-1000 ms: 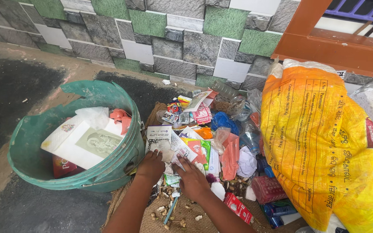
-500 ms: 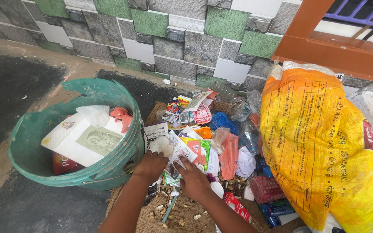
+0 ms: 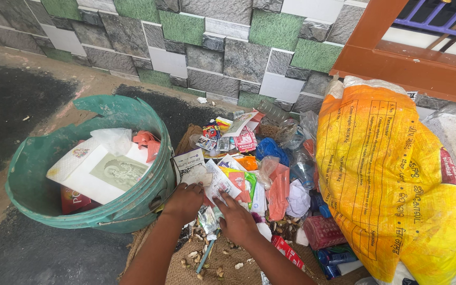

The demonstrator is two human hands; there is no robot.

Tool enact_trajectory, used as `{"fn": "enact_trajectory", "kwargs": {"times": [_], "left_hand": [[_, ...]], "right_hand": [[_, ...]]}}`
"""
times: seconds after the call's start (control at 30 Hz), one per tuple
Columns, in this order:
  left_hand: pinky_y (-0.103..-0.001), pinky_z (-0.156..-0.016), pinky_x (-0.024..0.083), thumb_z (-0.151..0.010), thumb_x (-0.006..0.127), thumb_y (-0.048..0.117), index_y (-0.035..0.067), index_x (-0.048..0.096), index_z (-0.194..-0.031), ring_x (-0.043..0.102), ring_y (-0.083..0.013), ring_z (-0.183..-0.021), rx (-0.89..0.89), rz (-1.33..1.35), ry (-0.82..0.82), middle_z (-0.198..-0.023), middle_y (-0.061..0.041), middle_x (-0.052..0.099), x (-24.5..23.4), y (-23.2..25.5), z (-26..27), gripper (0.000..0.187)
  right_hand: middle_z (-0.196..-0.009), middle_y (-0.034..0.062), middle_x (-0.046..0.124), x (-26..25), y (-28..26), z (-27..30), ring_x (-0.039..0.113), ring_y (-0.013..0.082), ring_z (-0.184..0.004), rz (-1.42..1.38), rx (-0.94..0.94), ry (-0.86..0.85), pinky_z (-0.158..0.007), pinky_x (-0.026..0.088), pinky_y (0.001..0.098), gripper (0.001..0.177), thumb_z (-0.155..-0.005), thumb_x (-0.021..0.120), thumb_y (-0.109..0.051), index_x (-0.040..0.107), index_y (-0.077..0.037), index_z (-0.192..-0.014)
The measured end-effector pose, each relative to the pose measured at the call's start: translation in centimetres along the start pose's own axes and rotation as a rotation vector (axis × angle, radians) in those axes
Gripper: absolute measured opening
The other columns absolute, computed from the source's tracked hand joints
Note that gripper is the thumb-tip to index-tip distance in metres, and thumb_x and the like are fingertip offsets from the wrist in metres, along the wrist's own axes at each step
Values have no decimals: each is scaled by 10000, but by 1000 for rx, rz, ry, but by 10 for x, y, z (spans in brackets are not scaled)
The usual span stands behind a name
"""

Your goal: The person sorts through a pile of dry waste on a surface next to a green bucket, moving various plastics, wrappers, and paper scraps into the bucket by hand.

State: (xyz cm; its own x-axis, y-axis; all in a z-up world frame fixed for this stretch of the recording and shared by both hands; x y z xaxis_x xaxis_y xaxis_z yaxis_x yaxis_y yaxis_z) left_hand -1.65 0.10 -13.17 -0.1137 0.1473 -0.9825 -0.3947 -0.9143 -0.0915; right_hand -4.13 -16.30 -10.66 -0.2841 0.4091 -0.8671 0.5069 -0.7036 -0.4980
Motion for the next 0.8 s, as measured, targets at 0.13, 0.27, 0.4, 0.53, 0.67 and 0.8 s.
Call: {"fn": "enact_trajectory", "kwargs": {"times": [0.13,0.27,0.4,0.53,0.67,0.8], "left_hand": [[-419,-1039,432,-836,619,78,66,695,-1106,642,-250,-1137,51,30,132,-1192,-94,673,-38,2,3,281],[-382,-936,501,-841,633,98,85,718,-981,685,-276,-997,37,-57,254,-1044,-80,702,-64,3,6,164],[-380,-916,515,-809,654,146,79,728,-935,702,-272,-948,25,-65,298,-968,-94,709,-73,3,7,161],[-391,-925,516,-809,663,117,82,732,-942,703,-276,-964,3,-45,342,-997,-100,706,-71,3,8,154],[-396,-980,502,-810,664,61,81,747,-914,676,-260,-1098,-97,39,275,-1229,-110,651,-64,-3,5,135],[-414,-1041,468,-792,713,107,68,734,-1006,616,-274,-1209,-172,157,148,-1456,-124,549,-55,-4,1,219]], "right_hand": [[-1599,126,368,-5,4,0,496,337,-1357,-29,76,6,-1065,481,455,662,-865,654,-101,448,-156,-1491],[-1576,114,399,-11,7,1,496,342,-1357,-27,96,52,-1057,487,458,625,-885,657,-136,464,-159,-1479],[-1571,113,391,-12,10,2,491,339,-1358,-13,120,19,-1048,486,461,631,-873,660,-147,454,-141,-1470],[-1563,124,399,-11,10,3,488,345,-1356,-3,104,27,-1064,470,462,621,-873,665,-146,468,-126,-1461],[-1560,126,412,-9,11,3,489,354,-1356,4,110,29,-1087,451,461,605,-882,665,-154,480,-123,-1456],[-1562,143,401,-7,11,2,480,375,-1352,20,103,25,-1104,424,468,607,-881,675,-156,479,-110,-1454]]}}
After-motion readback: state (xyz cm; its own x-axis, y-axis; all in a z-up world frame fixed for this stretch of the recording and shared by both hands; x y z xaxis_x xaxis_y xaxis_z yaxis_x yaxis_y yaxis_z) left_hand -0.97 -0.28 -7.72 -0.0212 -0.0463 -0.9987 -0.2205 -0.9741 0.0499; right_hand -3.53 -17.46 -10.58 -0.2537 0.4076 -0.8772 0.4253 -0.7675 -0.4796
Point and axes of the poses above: each hand's wrist, its own z-axis away from the middle knuckle, its own x-axis out of the palm, y = z × x, the point moved 5 cm from there along -z, towards the middle knuckle
